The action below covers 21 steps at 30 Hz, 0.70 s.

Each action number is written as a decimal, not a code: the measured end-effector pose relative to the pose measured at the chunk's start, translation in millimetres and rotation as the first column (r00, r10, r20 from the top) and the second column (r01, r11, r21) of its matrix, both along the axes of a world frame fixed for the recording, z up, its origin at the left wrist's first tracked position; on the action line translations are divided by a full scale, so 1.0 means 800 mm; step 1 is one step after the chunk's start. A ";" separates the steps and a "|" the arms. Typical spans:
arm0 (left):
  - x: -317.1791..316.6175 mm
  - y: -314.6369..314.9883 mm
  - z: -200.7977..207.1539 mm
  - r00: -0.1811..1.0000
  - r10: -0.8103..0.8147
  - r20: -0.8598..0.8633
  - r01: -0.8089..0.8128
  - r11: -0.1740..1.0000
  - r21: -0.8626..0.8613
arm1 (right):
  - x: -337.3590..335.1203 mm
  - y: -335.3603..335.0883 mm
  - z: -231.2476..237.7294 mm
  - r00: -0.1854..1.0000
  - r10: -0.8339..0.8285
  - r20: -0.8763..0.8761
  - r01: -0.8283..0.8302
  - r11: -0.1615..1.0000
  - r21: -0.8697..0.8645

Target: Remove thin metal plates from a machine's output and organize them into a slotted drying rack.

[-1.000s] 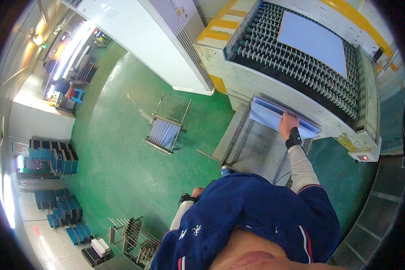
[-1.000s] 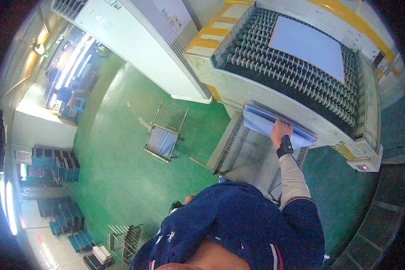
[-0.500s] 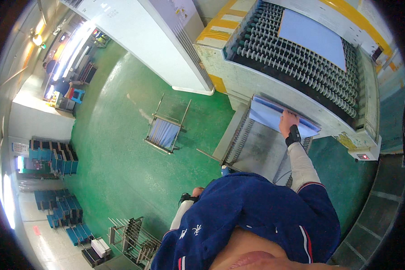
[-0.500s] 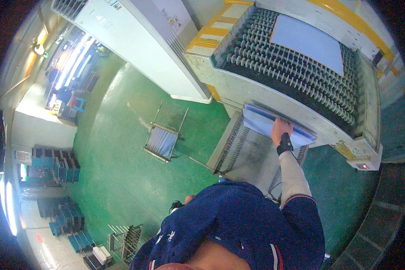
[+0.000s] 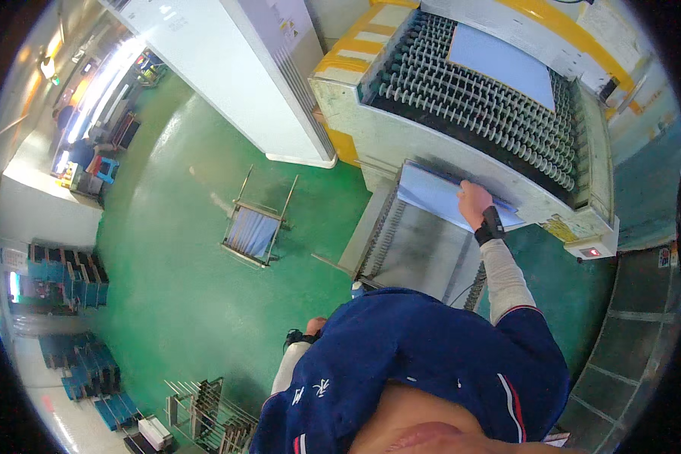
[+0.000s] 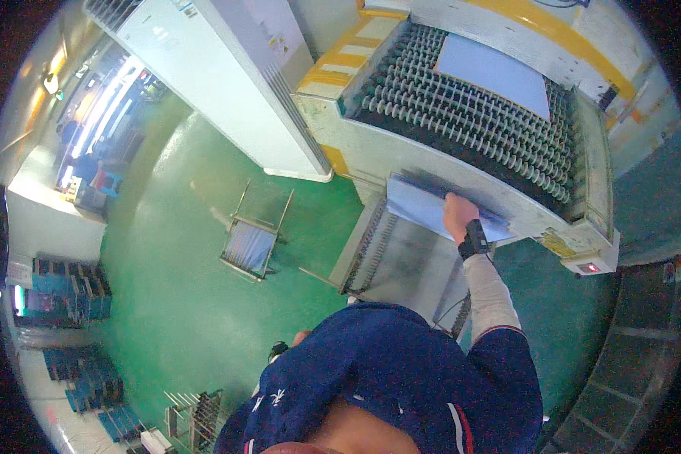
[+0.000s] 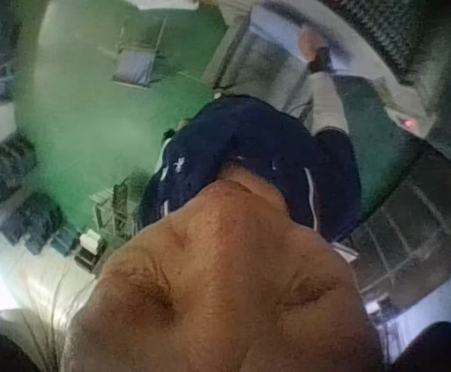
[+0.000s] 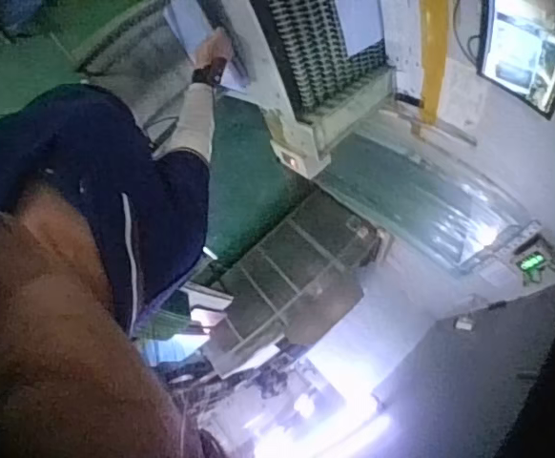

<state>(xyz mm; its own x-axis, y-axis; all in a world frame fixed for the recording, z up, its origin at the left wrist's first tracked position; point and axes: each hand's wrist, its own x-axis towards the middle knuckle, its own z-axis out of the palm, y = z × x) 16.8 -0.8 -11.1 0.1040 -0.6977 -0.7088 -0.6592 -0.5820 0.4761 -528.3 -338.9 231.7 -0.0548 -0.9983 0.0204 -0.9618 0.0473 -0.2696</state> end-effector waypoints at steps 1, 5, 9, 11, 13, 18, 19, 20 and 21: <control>-0.015 -0.018 0.048 0.999 0.032 -0.039 -0.030 0.999 0.037 | -0.002 0.005 0.028 1.000 -0.011 -0.014 0.011 1.000 -0.002; -0.006 -0.047 0.136 0.933 0.188 -0.307 -0.156 0.980 0.126 | -0.016 0.015 0.130 1.000 0.005 -0.024 -0.010 0.978 -0.207; -0.002 -0.057 0.243 0.862 0.217 -0.459 -0.210 0.975 0.066 | -0.032 0.025 0.218 0.994 -0.100 0.040 0.107 0.962 -0.252; -0.011 -0.071 0.318 0.890 -0.050 -0.454 0.048 0.999 -0.017 | -0.084 0.024 0.199 0.935 -0.112 0.337 0.203 0.948 -0.245; 0.003 -0.052 0.321 0.854 -0.138 -0.501 0.148 0.989 -0.021 | -0.130 0.026 0.172 0.586 -0.103 0.804 0.362 0.921 -0.146; -0.042 -0.029 0.428 0.721 -0.628 -0.293 0.535 0.773 -0.341 | -0.139 0.046 0.145 -0.181 -0.057 0.982 0.494 0.858 0.140; -0.058 -0.026 0.448 0.760 -0.627 -0.169 0.526 0.747 -0.407 | -0.135 0.045 0.139 -0.362 -0.029 0.932 0.441 0.875 0.199; -0.065 -0.026 0.456 0.791 -0.610 -0.044 0.523 0.712 -0.470 | -0.134 0.045 0.133 -0.532 -0.007 0.847 0.378 0.893 0.245; -0.060 -0.021 0.433 0.789 -0.613 -0.045 0.525 0.710 -0.469 | -0.135 0.042 0.129 -0.532 -0.006 0.847 0.382 0.891 0.246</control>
<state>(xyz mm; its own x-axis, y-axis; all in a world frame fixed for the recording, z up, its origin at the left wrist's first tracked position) -30.9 -17.7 335.2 -0.5107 -0.8048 -0.3024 -0.6735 0.1559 0.7225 -636.6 -305.0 335.1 -0.3679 -0.8796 -0.3015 0.7332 -0.0750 -0.6759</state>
